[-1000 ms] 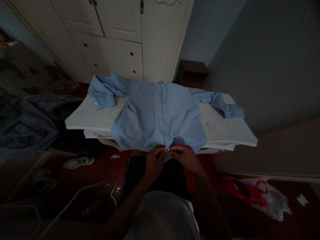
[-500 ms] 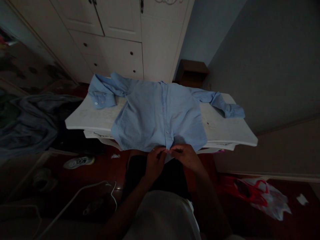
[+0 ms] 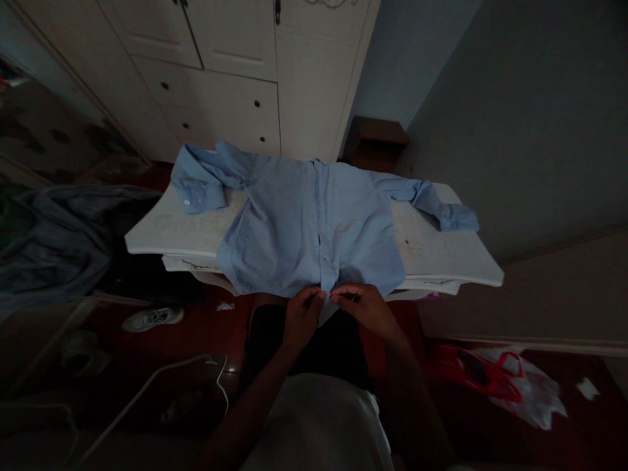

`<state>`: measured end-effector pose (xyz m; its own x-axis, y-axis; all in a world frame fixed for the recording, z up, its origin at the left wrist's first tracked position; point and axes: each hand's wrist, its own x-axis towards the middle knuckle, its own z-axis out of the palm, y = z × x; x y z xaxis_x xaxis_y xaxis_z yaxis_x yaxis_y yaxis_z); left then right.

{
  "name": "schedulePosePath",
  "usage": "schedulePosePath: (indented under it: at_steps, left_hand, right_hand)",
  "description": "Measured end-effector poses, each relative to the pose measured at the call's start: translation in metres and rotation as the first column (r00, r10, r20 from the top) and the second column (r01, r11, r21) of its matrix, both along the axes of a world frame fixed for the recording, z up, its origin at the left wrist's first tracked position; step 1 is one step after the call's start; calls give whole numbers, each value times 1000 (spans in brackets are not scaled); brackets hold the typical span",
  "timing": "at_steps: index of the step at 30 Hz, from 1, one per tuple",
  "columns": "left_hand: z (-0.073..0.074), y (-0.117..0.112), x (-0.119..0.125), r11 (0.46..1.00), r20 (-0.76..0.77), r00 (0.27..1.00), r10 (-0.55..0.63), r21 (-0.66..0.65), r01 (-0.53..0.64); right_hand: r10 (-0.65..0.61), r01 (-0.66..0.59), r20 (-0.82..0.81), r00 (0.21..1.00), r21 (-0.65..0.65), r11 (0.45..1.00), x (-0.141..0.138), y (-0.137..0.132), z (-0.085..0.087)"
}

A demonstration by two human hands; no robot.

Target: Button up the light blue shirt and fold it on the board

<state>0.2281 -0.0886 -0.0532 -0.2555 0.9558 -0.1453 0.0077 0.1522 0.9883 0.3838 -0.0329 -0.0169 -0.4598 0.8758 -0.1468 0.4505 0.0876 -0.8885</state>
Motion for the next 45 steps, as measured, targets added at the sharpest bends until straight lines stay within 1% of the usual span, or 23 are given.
schedulePosePath:
  at_steps: [4, 6, 8, 10, 12, 15, 17, 19, 22, 26, 31, 35, 39, 42, 45]
  left_hand:
    - [-1, 1, 0, 998, 173, 985, 14, -66, -2]
    - [1, 2, -1, 996, 280, 959, 31, -87, -7]
    - [3, 3, -2, 993, 398, 917, 33, -115, 14]
    - [6, 4, -2, 989, 506, 862, 20, -134, 56]
    - [10, 4, -3, 987, 587, 810, 6, -132, 89]
    - [13, 5, -5, 985, 641, 767, -14, -122, 120]
    - [14, 5, -6, 981, 656, 754, -35, -122, 153]
    - [13, 6, -8, 977, 667, 743, -52, -119, 176]
    - [11, 7, -10, 978, 670, 740, -61, -108, 178]
    - [9, 9, -11, 987, 669, 743, -29, -99, 127]
    - [3, 8, -12, 984, 652, 757, -40, -105, 142]
    - [-1, 8, -12, 988, 632, 774, -38, -91, 123]
    - [-1, 9, -12, 992, 578, 816, -15, -96, 86]
    - [0, 9, -14, 992, 537, 844, -20, -94, 83]
    - [4, 8, -15, 989, 505, 863, -25, -111, 93]
  right_hand:
    - [-58, 53, -74, 996, -66, 996, -1, -3, -3]
    - [-104, 91, -132, 986, -103, 991, -3, -6, -2]
    - [-162, 142, -170, 972, -123, 982, -5, -11, -1]
    - [-200, 181, -192, 961, -111, 977, -9, -16, 0]
    - [-214, 203, -210, 954, -71, 977, -12, -20, 2]
    - [-227, 234, -217, 949, 4, 972, -16, -22, 3]
    - [-219, 239, -214, 952, 72, 968, -16, -20, 4]
    - [-177, 208, -210, 961, 137, 968, -15, -17, 5]
    - [-122, 159, -201, 972, 175, 972, -14, -12, 5]
    - [-129, 160, -232, 964, 122, 980, -14, -8, 2]
    - [-178, 178, -261, 949, -22, 984, -16, -6, -1]
    - [-230, 216, -265, 936, -83, 973, -18, -6, -1]
    - [-256, 249, -233, 938, -61, 967, -21, -6, 0]
    - [-248, 248, -199, 948, -22, 968, -23, -7, 1]
    - [-222, 237, -176, 959, 71, 969, -23, -10, 3]
